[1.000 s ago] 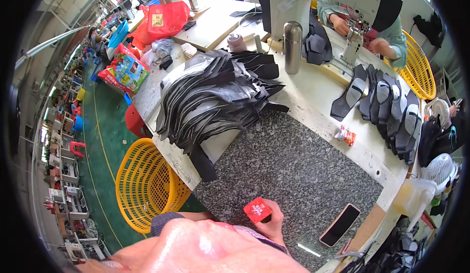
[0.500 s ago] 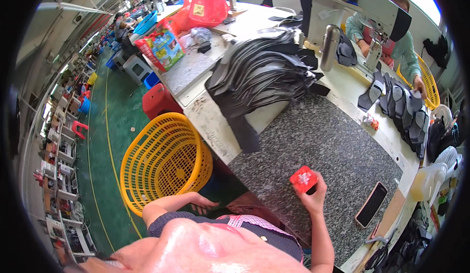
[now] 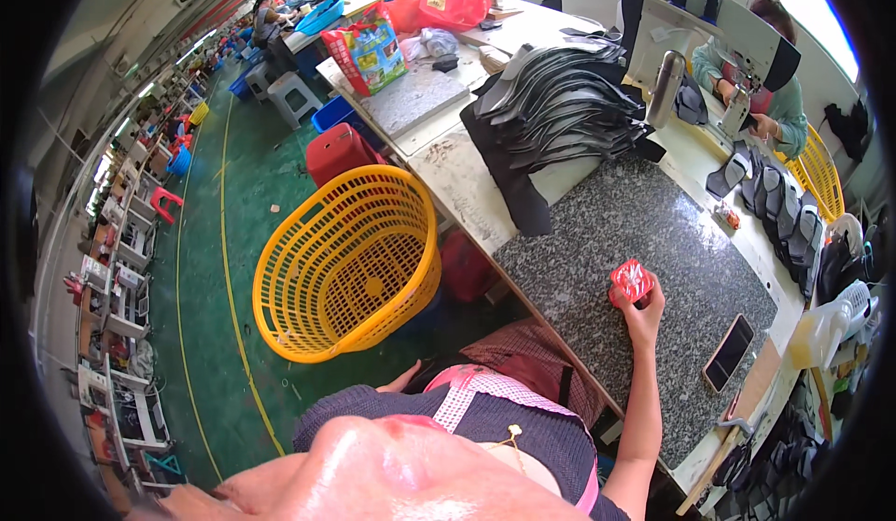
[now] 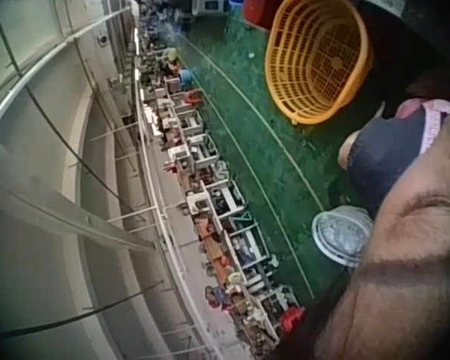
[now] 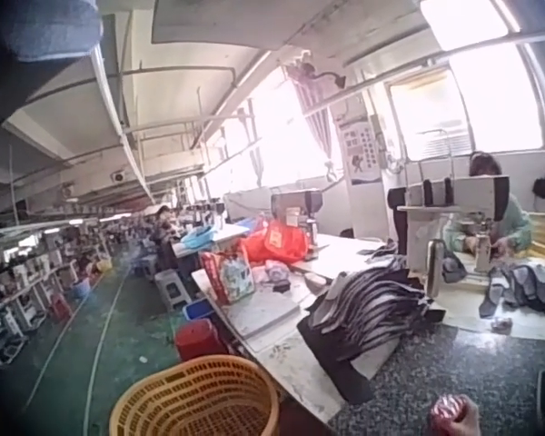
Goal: Hammering shoe uppers to flatten and secure components at a manufacturing workbench.
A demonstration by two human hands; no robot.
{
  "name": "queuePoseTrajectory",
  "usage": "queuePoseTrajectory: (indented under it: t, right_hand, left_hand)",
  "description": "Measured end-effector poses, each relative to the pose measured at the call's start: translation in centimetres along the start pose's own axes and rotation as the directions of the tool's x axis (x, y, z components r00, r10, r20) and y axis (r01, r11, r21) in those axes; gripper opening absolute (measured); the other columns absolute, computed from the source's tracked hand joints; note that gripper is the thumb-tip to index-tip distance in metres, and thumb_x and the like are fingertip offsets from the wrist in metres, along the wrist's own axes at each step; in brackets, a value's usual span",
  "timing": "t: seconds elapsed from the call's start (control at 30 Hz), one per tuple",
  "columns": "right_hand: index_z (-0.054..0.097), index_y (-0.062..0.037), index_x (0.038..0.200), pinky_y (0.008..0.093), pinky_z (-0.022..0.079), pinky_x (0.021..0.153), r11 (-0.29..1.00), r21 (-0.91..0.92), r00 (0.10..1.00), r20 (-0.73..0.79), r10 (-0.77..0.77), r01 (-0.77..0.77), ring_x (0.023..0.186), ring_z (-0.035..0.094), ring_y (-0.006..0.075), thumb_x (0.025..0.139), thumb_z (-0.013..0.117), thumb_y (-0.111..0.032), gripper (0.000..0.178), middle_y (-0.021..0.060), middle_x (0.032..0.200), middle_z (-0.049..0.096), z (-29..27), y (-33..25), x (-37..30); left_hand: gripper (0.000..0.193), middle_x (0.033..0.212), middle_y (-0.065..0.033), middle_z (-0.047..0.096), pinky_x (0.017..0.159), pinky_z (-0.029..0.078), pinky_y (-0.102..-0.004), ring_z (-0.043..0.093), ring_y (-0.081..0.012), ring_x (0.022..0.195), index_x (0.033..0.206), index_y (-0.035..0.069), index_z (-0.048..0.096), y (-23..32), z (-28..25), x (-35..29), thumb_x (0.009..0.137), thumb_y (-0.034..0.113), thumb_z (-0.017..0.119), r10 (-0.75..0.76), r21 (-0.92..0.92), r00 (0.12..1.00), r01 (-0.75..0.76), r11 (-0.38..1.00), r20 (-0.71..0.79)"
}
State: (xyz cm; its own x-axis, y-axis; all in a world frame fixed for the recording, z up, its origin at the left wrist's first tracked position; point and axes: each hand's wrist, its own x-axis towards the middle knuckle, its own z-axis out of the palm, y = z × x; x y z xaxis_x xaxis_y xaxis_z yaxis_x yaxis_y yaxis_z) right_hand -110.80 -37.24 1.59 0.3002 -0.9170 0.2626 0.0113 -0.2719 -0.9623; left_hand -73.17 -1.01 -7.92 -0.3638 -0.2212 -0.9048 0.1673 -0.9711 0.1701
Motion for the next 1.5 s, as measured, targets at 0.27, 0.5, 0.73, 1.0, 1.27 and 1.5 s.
queuePoseTrajectory:
  t: [0.27,0.5,0.73,1.0,1.27,1.5]
  right_hand:
    - [0.057,0.0013,0.125,0.0268,0.051,0.089,1.000,0.006,0.999,0.036,-0.023,0.023,0.099,0.064,0.0106,0.081,0.081,-0.009,0.052,0.0035,0.110,0.067,0.2,0.0,0.7]
    - [0.059,0.0003,0.122,0.0271,0.050,0.091,0.997,0.066,0.998,0.031,-0.052,0.050,0.100,0.063,0.0098,0.081,0.081,-0.008,0.047,0.0020,0.108,0.066,-0.1,0.5,0.6]
    - [0.060,-0.0002,0.120,0.0272,0.052,0.088,0.998,-0.053,0.999,-0.016,-0.044,0.043,0.097,0.064,0.0100,0.080,0.083,-0.011,0.047,0.0025,0.106,0.067,0.2,-1.6,-0.4]
    - [0.064,0.0003,0.114,0.0303,0.053,0.089,0.991,-0.028,0.990,-0.030,-0.135,0.134,0.098,0.067,0.0152,0.071,0.088,-0.011,0.051,0.0053,0.103,0.069,4.1,-11.4,-4.0]
    - [0.066,0.0069,0.111,0.0373,0.057,0.080,0.797,0.059,0.772,0.213,-0.598,0.601,0.093,0.070,0.0299,0.066,0.091,-0.018,0.057,0.0178,0.107,0.070,7.4,-23.3,-7.4]
    - [0.067,0.0072,0.108,0.0388,0.059,0.077,0.748,0.079,0.739,0.117,-0.663,0.658,0.089,0.072,0.0315,0.069,0.087,-0.018,0.050,0.0187,0.103,0.070,7.7,-24.7,-10.1]
  left_hand:
    - [0.079,0.143,-0.0112,0.056,0.106,0.043,-0.0512,0.056,-0.0296,0.126,0.147,0.023,0.049,-4.3,2.7,1.1,0.090,0.078,0.043,0.278,-0.469,0.961,-0.242,0.849,0.007]
    - [0.108,0.141,-0.0200,0.055,0.105,0.045,-0.0512,0.055,-0.0312,0.130,0.156,0.010,0.029,2.6,8.3,-8.1,0.079,0.081,0.057,0.191,0.101,0.915,-0.166,0.981,-0.354]
    - [0.107,0.144,-0.0222,0.050,0.104,0.044,-0.0512,0.052,-0.0335,0.130,0.156,0.000,0.023,2.3,1.5,1.6,0.087,0.076,0.051,0.219,0.370,0.878,-0.051,0.928,-0.426]
    - [0.085,0.140,-0.0373,0.047,0.111,0.040,-0.0459,0.048,-0.0472,0.132,0.153,0.002,0.031,4.0,2.1,1.7,0.094,0.059,0.053,0.541,0.805,0.734,0.014,0.593,-0.411]
    - [0.031,0.117,-0.0062,0.068,0.084,0.053,-0.0276,0.064,-0.0145,0.103,0.124,0.003,0.063,20.5,6.5,-7.6,0.094,0.011,0.068,0.947,0.450,0.318,-0.840,0.305,-0.048]
    - [0.103,0.157,-0.0242,0.020,0.112,0.035,-0.0386,0.039,-0.0293,0.138,0.157,0.002,0.012,36.1,0.8,-3.6,0.084,0.017,0.082,0.843,0.305,0.084,-0.909,0.283,-0.531]
